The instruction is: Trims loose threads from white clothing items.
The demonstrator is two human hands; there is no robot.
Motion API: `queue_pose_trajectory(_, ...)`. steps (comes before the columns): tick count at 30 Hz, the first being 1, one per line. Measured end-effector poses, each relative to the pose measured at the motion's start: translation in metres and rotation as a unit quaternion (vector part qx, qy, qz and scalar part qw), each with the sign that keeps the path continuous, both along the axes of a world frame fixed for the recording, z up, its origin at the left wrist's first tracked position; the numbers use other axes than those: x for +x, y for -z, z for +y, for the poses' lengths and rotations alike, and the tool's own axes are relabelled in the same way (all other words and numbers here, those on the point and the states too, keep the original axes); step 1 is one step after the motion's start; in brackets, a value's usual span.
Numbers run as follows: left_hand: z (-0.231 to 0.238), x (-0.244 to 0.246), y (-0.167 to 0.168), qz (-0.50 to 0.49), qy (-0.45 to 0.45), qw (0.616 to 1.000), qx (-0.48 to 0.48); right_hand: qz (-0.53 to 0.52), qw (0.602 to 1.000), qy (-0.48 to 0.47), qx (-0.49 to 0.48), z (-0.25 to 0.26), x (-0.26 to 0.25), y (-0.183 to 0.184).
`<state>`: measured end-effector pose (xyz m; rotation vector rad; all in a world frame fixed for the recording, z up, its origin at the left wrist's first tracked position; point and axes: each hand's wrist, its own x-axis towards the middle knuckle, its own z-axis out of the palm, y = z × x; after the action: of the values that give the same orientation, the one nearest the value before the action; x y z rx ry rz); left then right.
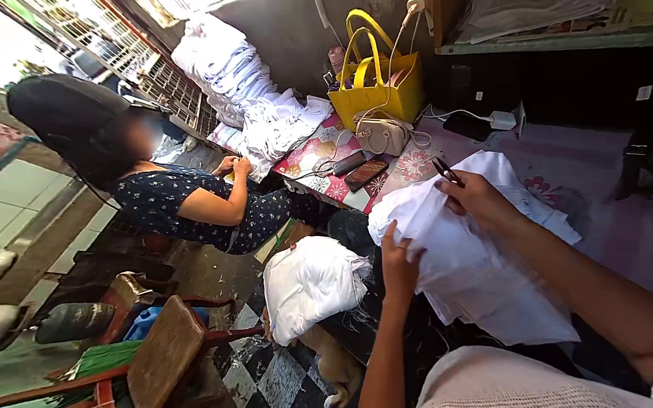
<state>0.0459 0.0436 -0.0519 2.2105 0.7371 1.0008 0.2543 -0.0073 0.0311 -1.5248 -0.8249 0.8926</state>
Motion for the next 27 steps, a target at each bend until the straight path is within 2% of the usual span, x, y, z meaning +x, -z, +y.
queue_pose_trajectory(1,0.015,0.002,0.003,-0.051,-0.023,0.994,-0.091,0.009,1.0,0.012,0.018,0.015,0.007,0.007)
queue_pose_trajectory(2,0.028,0.003,0.003,-0.111,-0.036,0.969,-0.219,-0.018,0.999,0.028,0.036,0.03,0.014,0.024)
queue_pose_trajectory(3,0.041,0.004,0.004,-0.174,-0.05,0.927,-0.329,-0.076,0.995,0.047,0.045,0.045,0.022,0.047)
queue_pose_trajectory(4,0.051,0.003,0.009,-0.22,-0.076,0.889,-0.395,-0.134,0.988,0.064,0.044,0.057,0.029,0.071)
queue_pose_trajectory(5,0.057,0.001,0.016,-0.249,-0.114,0.867,-0.417,-0.175,0.981,0.075,0.034,0.064,0.034,0.091)
queue_pose_trajectory(7,0.052,0.0,0.029,-0.268,-0.19,0.868,-0.373,-0.173,0.979,0.101,0.043,0.065,0.037,0.107)
queue_pose_trajectory(9,0.026,-0.001,0.034,-0.225,-0.215,0.909,-0.276,-0.089,0.985,0.13,0.077,0.051,0.035,0.102)
queue_pose_trajectory(11,-0.008,-0.009,0.043,-0.118,-0.15,0.956,-0.223,-0.025,0.989,0.101,0.106,0.018,0.026,0.089)
queue_pose_trajectory(12,-0.019,-0.015,0.049,-0.063,-0.108,0.964,-0.235,-0.026,0.992,0.072,0.102,-0.004,0.022,0.083)
queue_pose_trajectory(13,-0.026,-0.023,0.055,-0.011,-0.074,0.958,-0.278,-0.052,0.995,0.033,0.08,-0.027,0.018,0.077)
queue_pose_trajectory(15,-0.023,-0.047,0.054,0.124,-0.003,0.917,-0.38,-0.14,0.988,-0.055,0.037,-0.069,0.015,0.072)
queue_pose_trajectory(17,-0.015,-0.061,0.034,0.34,0.019,0.874,-0.348,-0.233,0.966,-0.107,0.03,-0.099,0.015,0.085)
queue_pose_trajectory(18,-0.017,-0.06,0.02,0.409,0.008,0.859,-0.308,-0.278,0.953,-0.119,0.02,-0.109,0.015,0.091)
queue_pose_trajectory(19,-0.023,-0.056,0.005,0.411,-0.003,0.876,-0.252,-0.306,0.945,-0.113,0.02,-0.114,0.013,0.096)
queue_pose_trajectory(21,-0.041,-0.037,-0.01,0.265,0.004,0.959,-0.104,-0.321,0.944,-0.064,0.046,-0.113,0.008,0.101)
queue_pose_trajectory(22,-0.048,-0.022,-0.013,0.192,0.026,0.98,-0.048,-0.313,0.947,-0.047,0.054,-0.11,0.005,0.099)
queue_pose_trajectory(24,-0.054,0.008,-0.01,0.148,0.063,0.987,0.021,-0.323,0.943,-0.063,0.046,-0.103,0.002,0.085)
queue_pose_trajectory(27,-0.046,0.026,0.006,0.244,0.087,0.966,0.012,-0.406,0.906,-0.116,-0.023,-0.1,-0.004,0.069)
